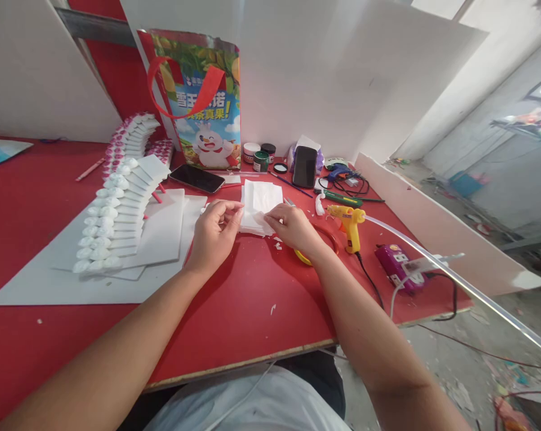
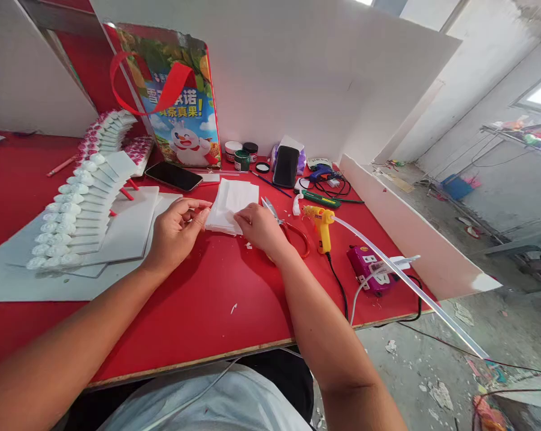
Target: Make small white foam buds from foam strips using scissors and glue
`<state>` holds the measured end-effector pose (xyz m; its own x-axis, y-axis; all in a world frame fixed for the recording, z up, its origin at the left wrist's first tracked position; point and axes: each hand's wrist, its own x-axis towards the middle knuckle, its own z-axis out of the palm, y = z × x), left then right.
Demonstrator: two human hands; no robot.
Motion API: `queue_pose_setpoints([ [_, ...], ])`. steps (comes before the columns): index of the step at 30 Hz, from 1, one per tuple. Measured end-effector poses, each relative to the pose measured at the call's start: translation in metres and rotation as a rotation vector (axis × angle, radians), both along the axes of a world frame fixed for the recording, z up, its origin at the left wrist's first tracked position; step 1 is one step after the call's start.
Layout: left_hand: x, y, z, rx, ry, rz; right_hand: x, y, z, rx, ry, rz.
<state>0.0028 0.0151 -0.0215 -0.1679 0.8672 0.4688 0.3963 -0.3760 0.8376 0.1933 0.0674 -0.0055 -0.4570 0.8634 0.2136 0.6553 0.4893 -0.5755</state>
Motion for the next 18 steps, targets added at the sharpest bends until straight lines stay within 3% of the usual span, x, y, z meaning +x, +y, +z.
queue_pose_setpoints([
  [15,0.0004,-0.0002,0.0002,-0.017,-0.028,-0.006,-0.0002,-0.0023,0.0019,-0.116,0.159,-0.058],
  [18,0.0008,-0.0013,0.0024,-0.039,-0.056,0.005,-0.0010,-0.0034,0.0072,-0.079,0.238,-0.151],
])
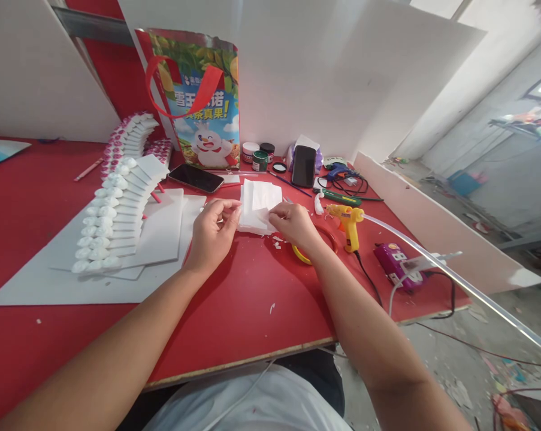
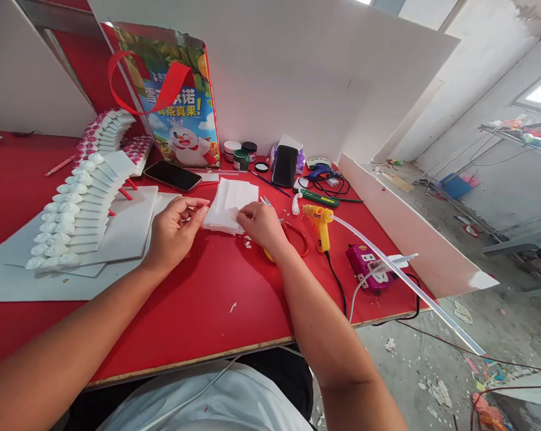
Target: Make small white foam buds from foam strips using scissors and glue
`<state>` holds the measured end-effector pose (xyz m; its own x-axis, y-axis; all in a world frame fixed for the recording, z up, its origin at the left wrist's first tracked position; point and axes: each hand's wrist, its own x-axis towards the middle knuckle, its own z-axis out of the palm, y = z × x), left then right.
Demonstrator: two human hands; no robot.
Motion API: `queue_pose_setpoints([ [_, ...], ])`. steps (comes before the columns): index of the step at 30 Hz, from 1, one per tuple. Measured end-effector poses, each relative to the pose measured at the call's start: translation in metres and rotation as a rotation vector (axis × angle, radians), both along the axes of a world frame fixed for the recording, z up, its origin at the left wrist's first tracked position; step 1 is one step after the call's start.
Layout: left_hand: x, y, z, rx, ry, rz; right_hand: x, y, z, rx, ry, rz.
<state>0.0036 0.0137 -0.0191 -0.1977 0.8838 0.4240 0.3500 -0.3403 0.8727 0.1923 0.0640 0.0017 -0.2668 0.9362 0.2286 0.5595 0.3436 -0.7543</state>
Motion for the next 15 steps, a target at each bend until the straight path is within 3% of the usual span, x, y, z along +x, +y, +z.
queue_pose_setpoints([
  [3,0.000,0.000,0.002,-0.026,-0.113,-0.006,0.003,-0.002,0.012,0.022,0.343,-0.113],
  [7,-0.002,0.003,0.002,-0.060,-0.374,-0.127,0.010,-0.007,0.029,-0.281,0.896,0.020],
  [10,-0.004,0.005,0.002,-0.156,-0.477,-0.186,0.009,-0.011,0.032,-0.434,0.987,0.118],
  [15,-0.007,0.004,0.008,-0.279,-0.578,-0.187,0.007,-0.009,0.030,-0.494,1.003,0.122],
])
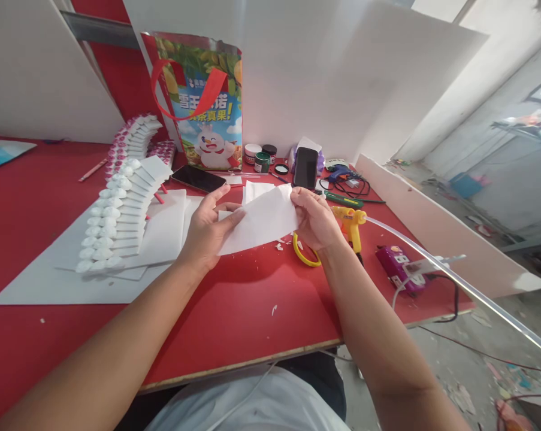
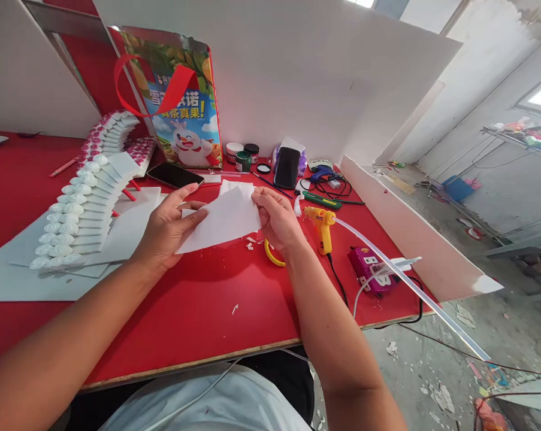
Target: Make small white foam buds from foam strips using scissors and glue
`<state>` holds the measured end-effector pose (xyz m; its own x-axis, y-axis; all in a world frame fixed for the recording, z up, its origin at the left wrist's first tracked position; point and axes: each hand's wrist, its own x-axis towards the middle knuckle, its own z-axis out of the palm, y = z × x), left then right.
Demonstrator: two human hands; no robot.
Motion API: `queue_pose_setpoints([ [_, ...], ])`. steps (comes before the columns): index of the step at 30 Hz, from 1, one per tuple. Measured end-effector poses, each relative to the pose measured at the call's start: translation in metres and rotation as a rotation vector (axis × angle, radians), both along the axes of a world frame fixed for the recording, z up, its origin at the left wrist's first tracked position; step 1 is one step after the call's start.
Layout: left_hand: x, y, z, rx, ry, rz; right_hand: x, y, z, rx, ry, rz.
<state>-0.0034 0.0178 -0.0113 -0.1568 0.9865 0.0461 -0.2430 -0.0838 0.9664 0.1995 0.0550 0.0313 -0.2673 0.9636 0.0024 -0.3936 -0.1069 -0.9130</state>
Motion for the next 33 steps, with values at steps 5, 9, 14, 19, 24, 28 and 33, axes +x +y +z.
queue_pose_setpoints([
  [5,-0.007,0.000,0.007,0.067,0.090,-0.108,0.008,0.006,0.002,-0.189,-0.161,0.191],
  [9,-0.007,-0.003,0.010,0.095,0.236,-0.281,0.002,-0.003,-0.001,-0.159,-0.442,0.401],
  [14,-0.002,-0.002,0.008,0.090,0.222,-0.163,-0.015,-0.010,-0.014,-0.061,-0.495,0.394],
  [19,-0.005,0.002,0.000,-0.086,0.111,-0.165,-0.014,-0.003,-0.021,-0.079,-0.415,0.224],
  [24,-0.005,0.002,-0.002,-0.095,0.097,-0.198,-0.013,-0.003,-0.021,-0.087,-0.390,0.251],
  [28,-0.005,0.003,0.001,-0.091,0.018,-0.163,-0.013,-0.004,-0.019,-0.065,-0.313,0.200],
  [33,-0.007,0.004,0.002,-0.070,-0.043,-0.157,-0.010,-0.002,-0.018,-0.114,-0.215,0.188],
])
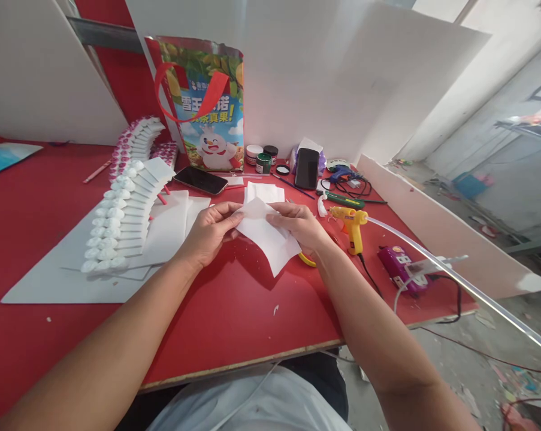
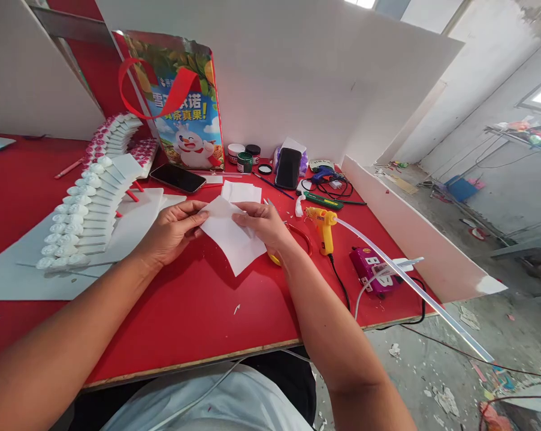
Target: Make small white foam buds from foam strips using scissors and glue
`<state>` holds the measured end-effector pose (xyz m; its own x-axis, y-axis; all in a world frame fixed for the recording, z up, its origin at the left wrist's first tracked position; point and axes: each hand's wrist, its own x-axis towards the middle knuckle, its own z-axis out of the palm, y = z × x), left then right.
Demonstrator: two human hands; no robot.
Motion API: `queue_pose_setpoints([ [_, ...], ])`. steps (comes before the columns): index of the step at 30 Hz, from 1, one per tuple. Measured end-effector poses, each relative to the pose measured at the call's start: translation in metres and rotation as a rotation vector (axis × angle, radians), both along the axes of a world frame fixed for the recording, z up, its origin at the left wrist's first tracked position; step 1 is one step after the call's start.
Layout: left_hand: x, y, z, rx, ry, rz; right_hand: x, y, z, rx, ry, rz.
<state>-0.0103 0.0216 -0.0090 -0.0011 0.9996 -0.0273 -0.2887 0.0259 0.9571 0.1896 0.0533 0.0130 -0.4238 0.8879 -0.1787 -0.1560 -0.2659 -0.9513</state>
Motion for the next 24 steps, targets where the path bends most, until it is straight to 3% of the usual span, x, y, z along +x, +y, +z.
queue_pose_setpoints([
  [6,-0.0022,0.0003,0.0000,0.048,-0.021,0.015,0.0033,-0.0040,0.0042,0.040,-0.029,0.020],
  [13,-0.0024,0.0002,0.0008,0.156,0.098,0.063,-0.0001,-0.0061,0.0060,0.178,-0.122,0.015],
  [17,-0.0034,-0.0006,0.0057,0.094,0.037,0.067,-0.0027,-0.0067,0.0060,0.237,-0.157,0.013],
  [20,-0.0055,-0.0010,0.0085,0.003,-0.024,-0.017,-0.0027,-0.0080,0.0068,0.254,-0.205,0.020],
  [24,-0.0065,-0.0006,0.0060,-0.100,0.061,-0.104,-0.0017,-0.0096,0.0069,0.278,-0.259,0.082],
])
